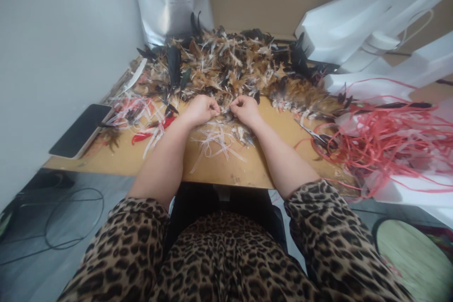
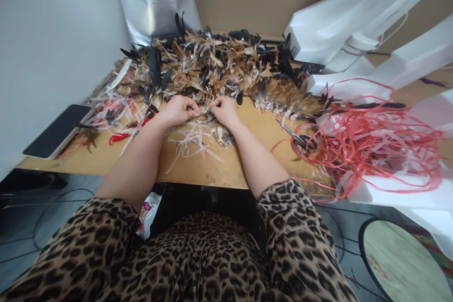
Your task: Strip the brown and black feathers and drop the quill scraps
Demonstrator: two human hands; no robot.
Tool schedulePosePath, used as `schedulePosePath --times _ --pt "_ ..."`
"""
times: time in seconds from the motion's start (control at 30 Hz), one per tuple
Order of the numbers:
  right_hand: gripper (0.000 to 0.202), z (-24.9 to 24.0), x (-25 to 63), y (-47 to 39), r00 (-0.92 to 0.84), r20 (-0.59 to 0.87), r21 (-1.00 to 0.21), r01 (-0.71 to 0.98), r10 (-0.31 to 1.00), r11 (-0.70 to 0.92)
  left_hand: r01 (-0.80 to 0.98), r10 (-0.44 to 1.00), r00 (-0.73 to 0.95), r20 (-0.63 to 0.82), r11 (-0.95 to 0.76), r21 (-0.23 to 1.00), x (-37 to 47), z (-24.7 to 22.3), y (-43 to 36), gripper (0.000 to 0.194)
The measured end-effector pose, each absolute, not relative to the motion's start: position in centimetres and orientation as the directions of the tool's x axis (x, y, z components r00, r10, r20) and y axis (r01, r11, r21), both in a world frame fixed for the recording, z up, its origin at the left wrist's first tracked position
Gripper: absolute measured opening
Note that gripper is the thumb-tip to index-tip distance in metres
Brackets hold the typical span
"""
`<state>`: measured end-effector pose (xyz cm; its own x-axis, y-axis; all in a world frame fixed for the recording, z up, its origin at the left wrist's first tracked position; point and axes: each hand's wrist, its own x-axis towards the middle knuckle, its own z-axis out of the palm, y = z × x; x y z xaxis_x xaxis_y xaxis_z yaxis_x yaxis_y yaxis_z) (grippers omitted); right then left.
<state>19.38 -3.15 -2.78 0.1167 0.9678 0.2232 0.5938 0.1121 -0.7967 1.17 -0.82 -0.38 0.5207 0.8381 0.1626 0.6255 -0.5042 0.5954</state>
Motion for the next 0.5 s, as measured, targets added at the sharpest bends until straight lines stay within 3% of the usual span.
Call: schedulePosePath --times 0.27,0.4,0.5 --pt "0.008 -2.77 19.74 -3.09 0.137 0.233 -0.820 0.560 0.963 0.119 0.640 0.846 0.521 0.108 -0.472 0.606 0.97 0.05 -1.12 0.012" --pt "0.009 -2.43 19.65 -3.57 0.139 0.171 -0.881 0.465 0.976 0.088 0.533 0.901 0.431 0.047 -0.297 0.792 1.19 0.13 -1.27 0.007" --pt "0.010 -2.20 19.23 -3.93 0.119 0.142 -0.922 0.377 0.983 0.087 0.352 0.932 0.362 -0.016 -0.121 0.928 1.50 0.60 -1.56 0.016"
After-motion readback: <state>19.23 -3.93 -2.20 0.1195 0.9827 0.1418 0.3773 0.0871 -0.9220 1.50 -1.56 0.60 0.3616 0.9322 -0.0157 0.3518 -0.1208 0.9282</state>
